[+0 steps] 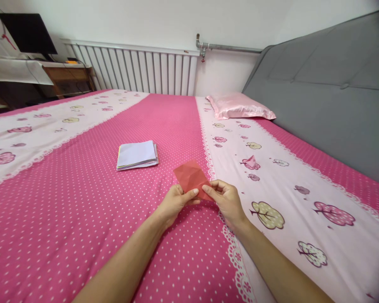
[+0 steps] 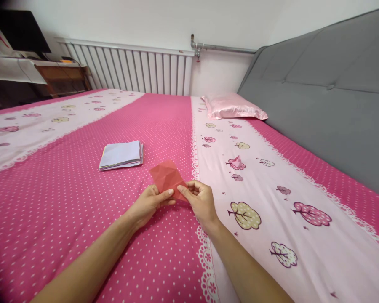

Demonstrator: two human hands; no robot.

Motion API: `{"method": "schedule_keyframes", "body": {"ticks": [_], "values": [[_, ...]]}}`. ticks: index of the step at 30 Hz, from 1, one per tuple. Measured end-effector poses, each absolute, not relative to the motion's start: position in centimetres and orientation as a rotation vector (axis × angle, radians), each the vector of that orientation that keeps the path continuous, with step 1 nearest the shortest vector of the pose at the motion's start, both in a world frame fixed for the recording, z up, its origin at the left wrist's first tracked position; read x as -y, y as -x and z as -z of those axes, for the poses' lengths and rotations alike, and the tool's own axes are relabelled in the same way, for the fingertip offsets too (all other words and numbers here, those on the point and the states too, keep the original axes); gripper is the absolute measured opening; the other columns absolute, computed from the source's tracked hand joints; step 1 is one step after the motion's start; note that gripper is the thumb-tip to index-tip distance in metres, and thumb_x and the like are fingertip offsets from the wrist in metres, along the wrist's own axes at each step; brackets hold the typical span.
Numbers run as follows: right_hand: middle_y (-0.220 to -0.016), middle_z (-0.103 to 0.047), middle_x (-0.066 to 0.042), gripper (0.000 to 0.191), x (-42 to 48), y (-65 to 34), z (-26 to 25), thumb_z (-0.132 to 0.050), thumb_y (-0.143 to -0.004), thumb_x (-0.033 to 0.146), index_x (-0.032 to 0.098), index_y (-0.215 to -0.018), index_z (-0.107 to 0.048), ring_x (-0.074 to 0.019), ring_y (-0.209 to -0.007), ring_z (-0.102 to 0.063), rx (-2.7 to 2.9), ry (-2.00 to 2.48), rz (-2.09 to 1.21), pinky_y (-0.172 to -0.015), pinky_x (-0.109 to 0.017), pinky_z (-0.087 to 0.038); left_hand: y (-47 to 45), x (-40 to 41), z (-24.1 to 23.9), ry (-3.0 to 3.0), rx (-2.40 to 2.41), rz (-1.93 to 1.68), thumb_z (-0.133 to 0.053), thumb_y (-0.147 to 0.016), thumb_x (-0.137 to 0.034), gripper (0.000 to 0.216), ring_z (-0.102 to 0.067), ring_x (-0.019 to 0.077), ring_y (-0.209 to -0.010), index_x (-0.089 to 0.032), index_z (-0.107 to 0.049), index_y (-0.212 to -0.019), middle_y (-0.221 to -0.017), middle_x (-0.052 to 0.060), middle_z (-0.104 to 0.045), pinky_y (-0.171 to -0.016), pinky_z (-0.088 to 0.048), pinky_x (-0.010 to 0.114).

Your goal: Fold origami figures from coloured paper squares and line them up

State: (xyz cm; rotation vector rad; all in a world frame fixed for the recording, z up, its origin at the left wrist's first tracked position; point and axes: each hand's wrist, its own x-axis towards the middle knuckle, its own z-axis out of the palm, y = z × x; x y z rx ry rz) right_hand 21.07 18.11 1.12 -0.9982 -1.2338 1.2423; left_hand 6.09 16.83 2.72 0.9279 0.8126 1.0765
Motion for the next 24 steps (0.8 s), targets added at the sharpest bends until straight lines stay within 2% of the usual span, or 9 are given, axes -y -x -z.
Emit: {"method": "schedule_keyframes", "body": {"ticks": [6, 10, 14, 19, 24], "values": [[-0.072, -0.066, -0.001, 0.025, -18.17, -20.95, -1.25, -0.072, -0.065, 0.036, 0.016, -0.077, -0.062, -0.0132, -0.064, -0.061, 1.144, 1.017, -1.295, -0.063, -0.026, -0.049, -5.98, -17.03, -2.65, -0.934, -0.868, -1.068, -0.071, -0.068, -0.030, 0.029, -0.063, 0.0132, -0.068, -0.009, -0.068, -0.088, -0.081, 0.010, -0.069, -0.065, -0.049, 0.020], [-0.084, -0.069, -0.004, 0.028, -17.93, -20.91, -1.62, -0.073, -0.064, 0.032, 0.016, -0.085, -0.063, -0.0148, -0.073, -0.063, 1.209, 0.963, -1.413, -0.067, -0.027, -0.050, -5.92, -17.14, -2.71, -0.914, -0.906, -1.134, -0.072, -0.068, -0.028, 0.020, -0.063, 0.0123, -0.061, -0.009, -0.068, -0.074, -0.071, 0.008, -0.069, -0.063, -0.051, 0.020], [-0.084, -0.068, -0.003, 0.030, -17.87, -20.96, -1.59, -0.072, -0.065, 0.033, 0.016, -0.089, -0.063, -0.0105, -0.060, -0.061, 1.218, 0.989, -1.421, -0.060, -0.024, -0.049, -5.93, -17.20, -2.74, -0.901, -0.898, -1.161, -0.071, -0.068, -0.028, 0.020, -0.065, 0.0146, -0.065, -0.009, -0.068, -0.072, -0.074, 0.011, -0.070, -0.064, -0.051, 0.021], [-0.077, -0.067, -0.002, 0.034, -18.12, -21.09, -1.37, -0.073, -0.063, 0.034, 0.016, -0.090, -0.061, -0.0080, -0.052, -0.057, 1.166, 1.015, -1.439, -0.053, -0.022, -0.047, -5.89, -17.31, -2.63, -0.908, -0.869, -1.169, -0.071, -0.068, -0.029, 0.023, -0.065, 0.0147, -0.067, -0.008, -0.068, -0.077, -0.082, 0.013, -0.070, -0.066, -0.050, 0.021], [-0.074, -0.066, 0.000, 0.032, -18.35, -21.13, -1.24, -0.073, -0.063, 0.033, 0.017, -0.088, -0.061, -0.0083, -0.052, -0.057, 1.098, 1.032, -1.408, -0.053, -0.021, -0.046, -5.76, -17.35, -2.53, -0.910, -0.901, -1.201, -0.071, -0.068, -0.026, 0.028, -0.064, 0.0125, -0.070, -0.014, -0.066, -0.094, -0.086, 0.008, -0.070, -0.061, -0.047, 0.019]]}}
